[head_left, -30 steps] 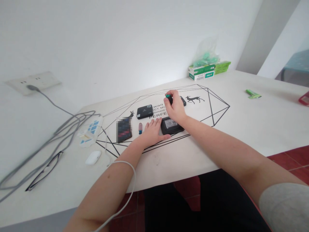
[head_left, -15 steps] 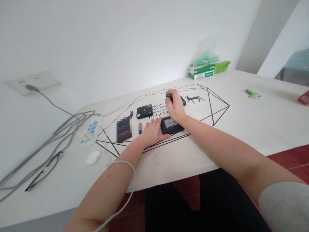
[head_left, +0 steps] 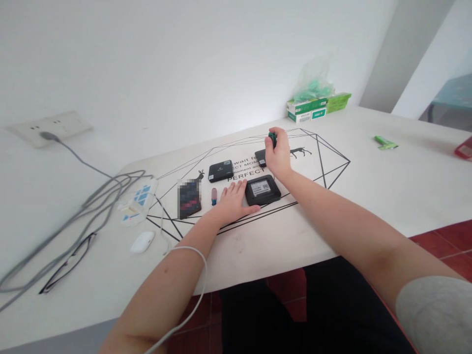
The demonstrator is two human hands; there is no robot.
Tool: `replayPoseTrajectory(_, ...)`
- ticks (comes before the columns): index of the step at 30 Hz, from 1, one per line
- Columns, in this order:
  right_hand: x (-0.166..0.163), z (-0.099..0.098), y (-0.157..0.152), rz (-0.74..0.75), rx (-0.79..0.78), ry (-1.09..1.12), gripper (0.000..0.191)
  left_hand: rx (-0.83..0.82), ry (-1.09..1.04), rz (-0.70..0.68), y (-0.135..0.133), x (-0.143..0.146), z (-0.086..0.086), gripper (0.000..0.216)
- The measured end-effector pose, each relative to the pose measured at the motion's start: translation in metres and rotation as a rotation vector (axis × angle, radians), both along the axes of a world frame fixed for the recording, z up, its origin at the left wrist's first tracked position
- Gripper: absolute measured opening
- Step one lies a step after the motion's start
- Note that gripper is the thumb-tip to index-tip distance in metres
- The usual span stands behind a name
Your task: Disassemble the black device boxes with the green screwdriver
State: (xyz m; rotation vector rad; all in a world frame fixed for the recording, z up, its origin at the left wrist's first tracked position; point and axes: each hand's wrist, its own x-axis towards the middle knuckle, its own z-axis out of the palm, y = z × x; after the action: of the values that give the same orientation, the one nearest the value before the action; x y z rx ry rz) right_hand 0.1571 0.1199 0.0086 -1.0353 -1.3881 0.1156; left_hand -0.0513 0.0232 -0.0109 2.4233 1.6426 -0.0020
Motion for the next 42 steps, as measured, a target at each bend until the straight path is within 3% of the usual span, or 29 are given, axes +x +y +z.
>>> replayPoseTrajectory(6,0.004,0.002,-0.004,-0.054,-0.380,-0.207,0.035,-0.001,-0.007,-0.004,-0.003,0.001,0.004,0.116)
replayPoseTrajectory(9,0.002,0.000,-0.008,-0.031,-0.498,-0.318,0.038,-0.007,0.001,0.000,-0.002,0.001,0.003,0.118)
replayPoseTrajectory(17,-0.008,-0.010,-0.011,0.068,-0.621,-0.627,0.032,-0.009,0.002,0.001,0.000,0.000,-0.001,0.116)
replayPoseTrajectory(29,-0.007,-0.012,-0.009,0.072,-0.735,-0.679,0.039,-0.001,-0.005,0.002,-0.002,0.001,0.002,0.112)
replayPoseTrajectory(42,-0.008,-0.008,-0.011,0.031,-0.830,-0.757,0.031,0.003,-0.007,0.001,-0.001,0.001,0.002,0.113)
